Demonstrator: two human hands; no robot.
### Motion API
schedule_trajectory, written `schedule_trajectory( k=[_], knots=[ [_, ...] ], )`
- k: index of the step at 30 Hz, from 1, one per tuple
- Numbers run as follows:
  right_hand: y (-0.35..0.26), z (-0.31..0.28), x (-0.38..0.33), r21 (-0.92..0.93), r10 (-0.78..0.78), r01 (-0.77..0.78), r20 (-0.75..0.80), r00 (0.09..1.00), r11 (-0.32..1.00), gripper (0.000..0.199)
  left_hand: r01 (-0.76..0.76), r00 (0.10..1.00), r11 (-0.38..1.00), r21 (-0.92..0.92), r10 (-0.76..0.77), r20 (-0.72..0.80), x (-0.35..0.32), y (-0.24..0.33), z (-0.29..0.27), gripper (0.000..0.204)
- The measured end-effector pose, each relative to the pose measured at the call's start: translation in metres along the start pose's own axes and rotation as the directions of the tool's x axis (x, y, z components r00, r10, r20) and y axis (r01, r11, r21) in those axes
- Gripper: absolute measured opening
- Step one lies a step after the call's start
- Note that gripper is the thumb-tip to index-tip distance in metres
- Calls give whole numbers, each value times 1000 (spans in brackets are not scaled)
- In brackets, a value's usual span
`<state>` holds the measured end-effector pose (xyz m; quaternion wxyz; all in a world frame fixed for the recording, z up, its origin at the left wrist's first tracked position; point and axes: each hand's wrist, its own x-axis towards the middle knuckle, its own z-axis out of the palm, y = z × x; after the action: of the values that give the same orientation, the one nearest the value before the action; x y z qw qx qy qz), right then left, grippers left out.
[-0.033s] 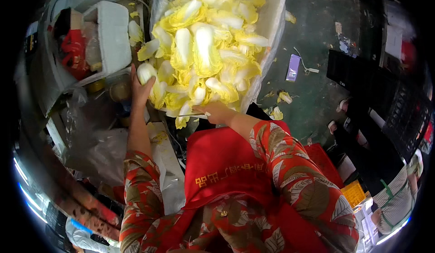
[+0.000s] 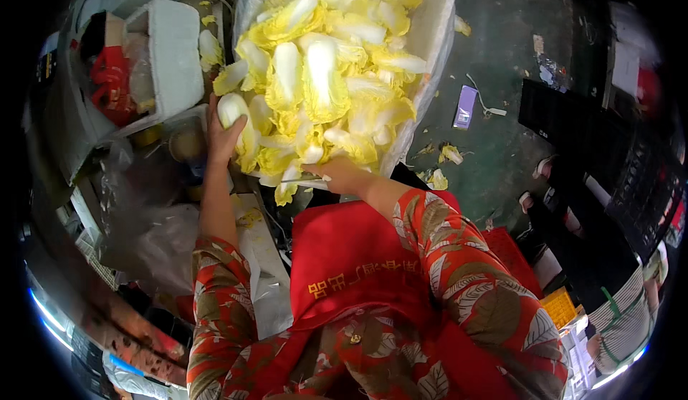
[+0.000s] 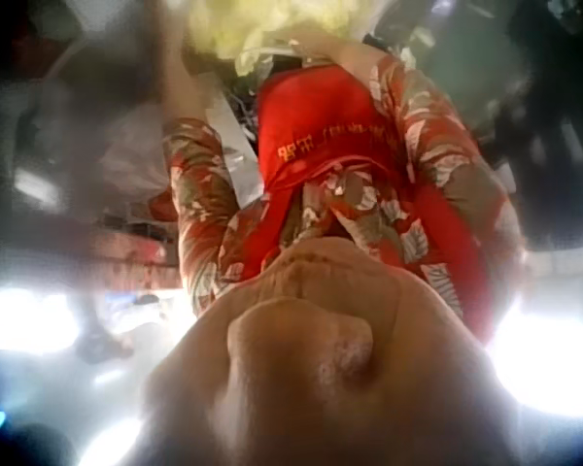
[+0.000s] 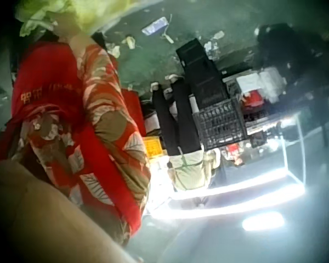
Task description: The person uses a knife to trim the ends of napa cabbage heads and then slices them into smaller pieces. The cut cabbage is placed into a white plastic basket. The person also handles a plastic bag and transfers cabbage into it.
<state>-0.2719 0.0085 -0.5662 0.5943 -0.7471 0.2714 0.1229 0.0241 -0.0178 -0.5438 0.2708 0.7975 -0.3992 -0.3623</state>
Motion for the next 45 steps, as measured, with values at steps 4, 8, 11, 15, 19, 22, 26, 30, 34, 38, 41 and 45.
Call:
schedule_trajectory(
  k=[4, 8, 11, 15, 19, 22, 26, 30, 34, 38, 41, 45],
  knots=[
    [26, -27, 29, -24, 199, -198, 155, 968, 980, 48, -77, 994, 888, 453, 103, -33, -4, 16, 68, 70],
    [51, -53, 42, 54, 361, -376, 177, 916, 925, 43, -111, 991, 908, 405, 134, -30, -6, 28, 103, 71],
    [96, -48, 49, 152, 244, -249, 51, 968, 956, 44, -111, 986, 895, 433, 155, -68, 21, 27, 127, 72],
    [125, -83, 52, 61, 83, -72, -195, 977, 996, 29, -135, 982, 934, 331, 172, -85, 67, 40, 159, 62],
    [146, -140, 72, 51, 191, -184, -178, 965, 982, 26, 3, 1000, 954, 299, -4, 2, 108, 61, 189, 59],
    [151, -165, 78, 258, 369, -310, -223, 902, 915, 44, 207, 978, 975, 86, -205, -24, 143, 66, 214, 52],
    [159, -196, 89, -32, 424, -436, -179, 888, 900, 55, 119, 992, 993, 20, -120, 33, 173, 25, 240, 51],
    [186, -232, 114, -206, 538, -566, -179, 824, 798, 61, 289, 944, 949, 127, -304, 124, 213, 31, 264, 46],
    [201, -221, 115, -346, 317, -420, -316, 894, 839, 57, 256, 945, 934, 248, -296, 142, 230, 28, 254, 50],
    [175, -218, 96, -480, 427, -430, -121, 896, 765, 69, 58, 963, 974, 219, -113, 245, 187, 61, 210, 53],
    [197, -174, 65, -299, 145, -286, -417, 897, 910, 67, -21, 982, 1000, 8, 19, 189, 139, 83, 175, 59],
    [99, -160, 33, 81, 326, -324, -436, 839, 942, 51, -191, 981, 981, -16, 191, 13, 72, 119, 129, 58]
  ],
)
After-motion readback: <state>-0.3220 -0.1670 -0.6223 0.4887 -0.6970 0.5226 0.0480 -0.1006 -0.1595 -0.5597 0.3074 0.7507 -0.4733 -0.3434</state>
